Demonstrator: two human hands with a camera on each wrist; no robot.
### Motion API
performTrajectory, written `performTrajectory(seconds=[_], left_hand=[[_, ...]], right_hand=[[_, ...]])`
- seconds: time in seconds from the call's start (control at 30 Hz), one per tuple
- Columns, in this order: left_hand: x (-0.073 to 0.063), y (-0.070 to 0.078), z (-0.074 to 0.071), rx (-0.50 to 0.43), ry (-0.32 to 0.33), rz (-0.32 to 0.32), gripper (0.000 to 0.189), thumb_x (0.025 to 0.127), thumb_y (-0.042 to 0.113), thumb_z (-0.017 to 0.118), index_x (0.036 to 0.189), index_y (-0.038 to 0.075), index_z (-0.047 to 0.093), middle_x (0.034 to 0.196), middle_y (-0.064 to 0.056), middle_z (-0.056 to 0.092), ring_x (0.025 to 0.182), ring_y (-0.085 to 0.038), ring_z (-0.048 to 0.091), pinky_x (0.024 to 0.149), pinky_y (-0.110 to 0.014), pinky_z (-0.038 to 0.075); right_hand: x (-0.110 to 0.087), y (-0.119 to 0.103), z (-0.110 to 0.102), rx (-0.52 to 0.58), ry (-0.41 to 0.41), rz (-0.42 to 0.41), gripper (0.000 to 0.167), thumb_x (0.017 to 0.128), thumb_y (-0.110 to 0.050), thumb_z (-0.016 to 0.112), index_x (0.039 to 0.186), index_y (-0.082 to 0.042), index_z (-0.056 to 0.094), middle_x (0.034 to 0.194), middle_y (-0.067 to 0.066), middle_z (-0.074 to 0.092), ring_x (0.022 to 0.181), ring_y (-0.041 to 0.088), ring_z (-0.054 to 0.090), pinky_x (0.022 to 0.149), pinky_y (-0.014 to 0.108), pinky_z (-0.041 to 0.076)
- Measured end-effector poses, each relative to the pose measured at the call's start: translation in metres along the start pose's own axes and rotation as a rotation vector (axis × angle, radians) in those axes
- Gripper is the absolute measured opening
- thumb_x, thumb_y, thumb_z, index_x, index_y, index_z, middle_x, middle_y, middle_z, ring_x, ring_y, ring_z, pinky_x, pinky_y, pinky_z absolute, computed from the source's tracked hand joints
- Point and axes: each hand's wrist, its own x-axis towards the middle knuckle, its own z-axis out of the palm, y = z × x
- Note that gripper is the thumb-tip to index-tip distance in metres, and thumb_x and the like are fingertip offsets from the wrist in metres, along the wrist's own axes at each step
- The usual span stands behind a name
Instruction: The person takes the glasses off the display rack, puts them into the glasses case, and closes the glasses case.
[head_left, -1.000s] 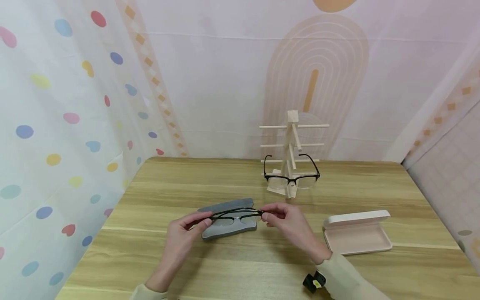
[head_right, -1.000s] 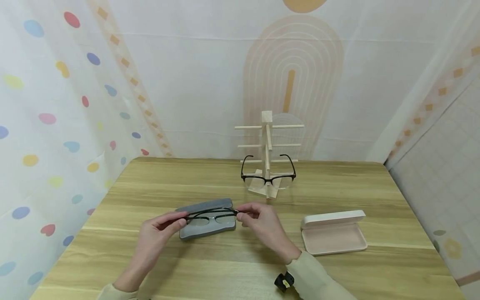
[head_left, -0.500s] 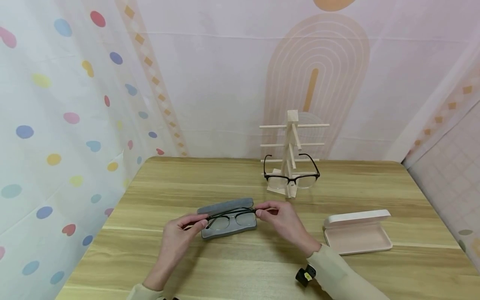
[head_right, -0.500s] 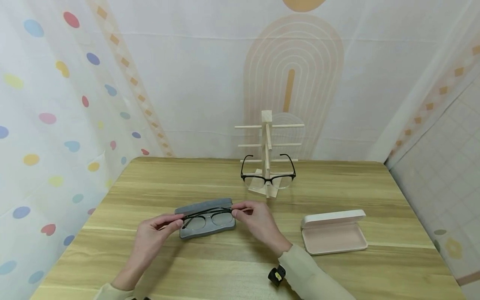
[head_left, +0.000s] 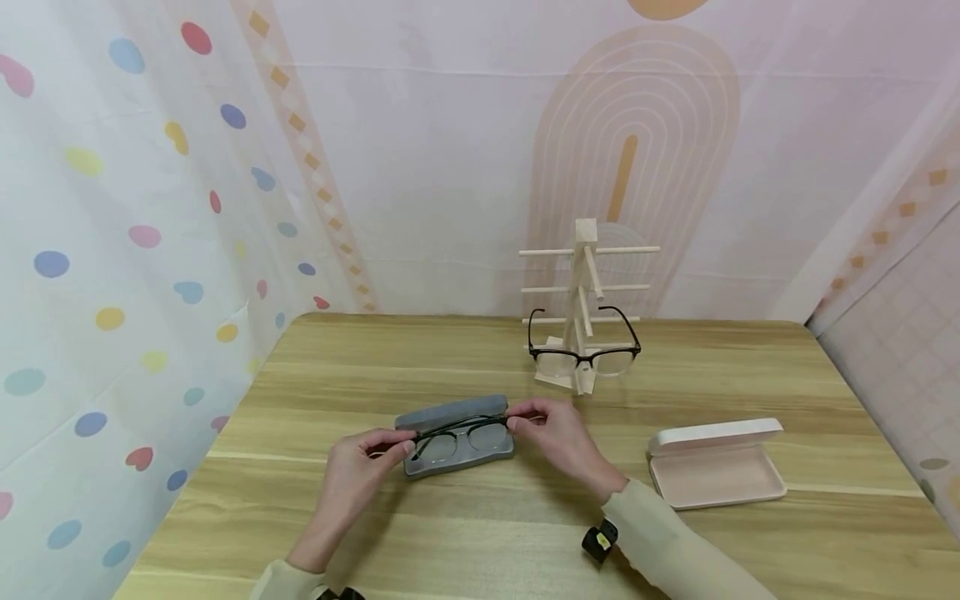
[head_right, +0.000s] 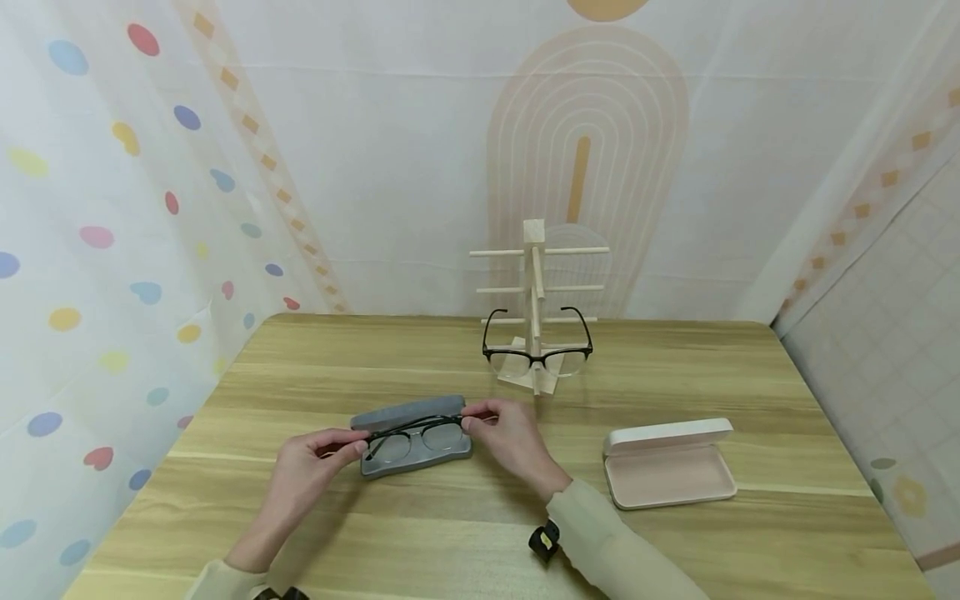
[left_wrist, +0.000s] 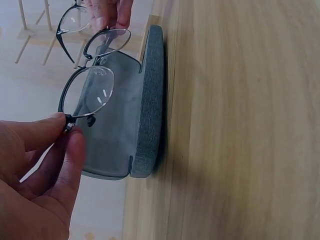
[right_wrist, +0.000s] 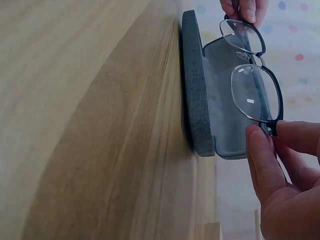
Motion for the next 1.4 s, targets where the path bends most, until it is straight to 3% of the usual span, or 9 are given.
performTrajectory(seconds=[0.17, 0.4, 0.8, 1.13, 1.4], left_hand=[[0.003, 0.0, -0.001, 0.035, -0.019, -0.012, 0.011, 0.09, 0.013, 0.082, 0.1, 0.011, 0.084, 0.097, -0.004, 0.079, 0.085, -0.008, 0.067, 0.071, -0.02, 0.053], [0.007, -0.002, 0.0, 0.046, -0.033, -0.055, 0.012, 0.09, 0.012, 0.081, 0.102, 0.01, 0.083, 0.097, -0.005, 0.078, 0.083, -0.01, 0.065, 0.068, -0.021, 0.052], [0.012, -0.01, 0.002, 0.099, -0.054, -0.05, 0.007, 0.09, 0.011, 0.081, 0.097, 0.01, 0.082, 0.093, -0.002, 0.077, 0.082, -0.012, 0.066, 0.068, -0.022, 0.052], [0.015, -0.017, 0.006, 0.126, -0.083, -0.048, 0.005, 0.089, 0.01, 0.081, 0.094, 0.011, 0.083, 0.093, -0.003, 0.078, 0.087, -0.014, 0.067, 0.072, -0.023, 0.052], [0.015, -0.018, 0.007, 0.15, -0.087, -0.044, 0.005, 0.089, 0.008, 0.08, 0.093, 0.009, 0.083, 0.094, -0.005, 0.078, 0.087, -0.015, 0.068, 0.07, -0.023, 0.053]], right_hand=[[0.004, -0.001, 0.001, -0.046, 0.023, 0.021, 0.008, 0.094, -0.009, 0.074, 0.1, -0.009, 0.079, 0.094, 0.0, 0.077, 0.086, 0.011, 0.068, 0.077, 0.029, 0.055], [0.009, 0.0, 0.001, -0.064, 0.006, -0.009, 0.006, 0.093, -0.007, 0.074, 0.096, -0.007, 0.08, 0.09, 0.001, 0.077, 0.081, 0.01, 0.068, 0.072, 0.025, 0.054], [0.015, 0.0, 0.003, -0.134, -0.049, 0.012, 0.006, 0.091, -0.008, 0.074, 0.093, -0.008, 0.08, 0.091, -0.001, 0.076, 0.078, 0.008, 0.064, 0.061, 0.023, 0.05], [0.017, 0.006, 0.003, -0.174, -0.076, -0.006, 0.009, 0.089, -0.005, 0.072, 0.092, -0.008, 0.081, 0.098, 0.002, 0.077, 0.083, 0.01, 0.065, 0.062, 0.023, 0.048], [0.018, 0.008, 0.005, -0.233, -0.076, -0.018, 0.006, 0.089, -0.008, 0.076, 0.09, -0.01, 0.082, 0.096, 0.001, 0.077, 0.068, 0.007, 0.058, 0.052, 0.021, 0.045]])
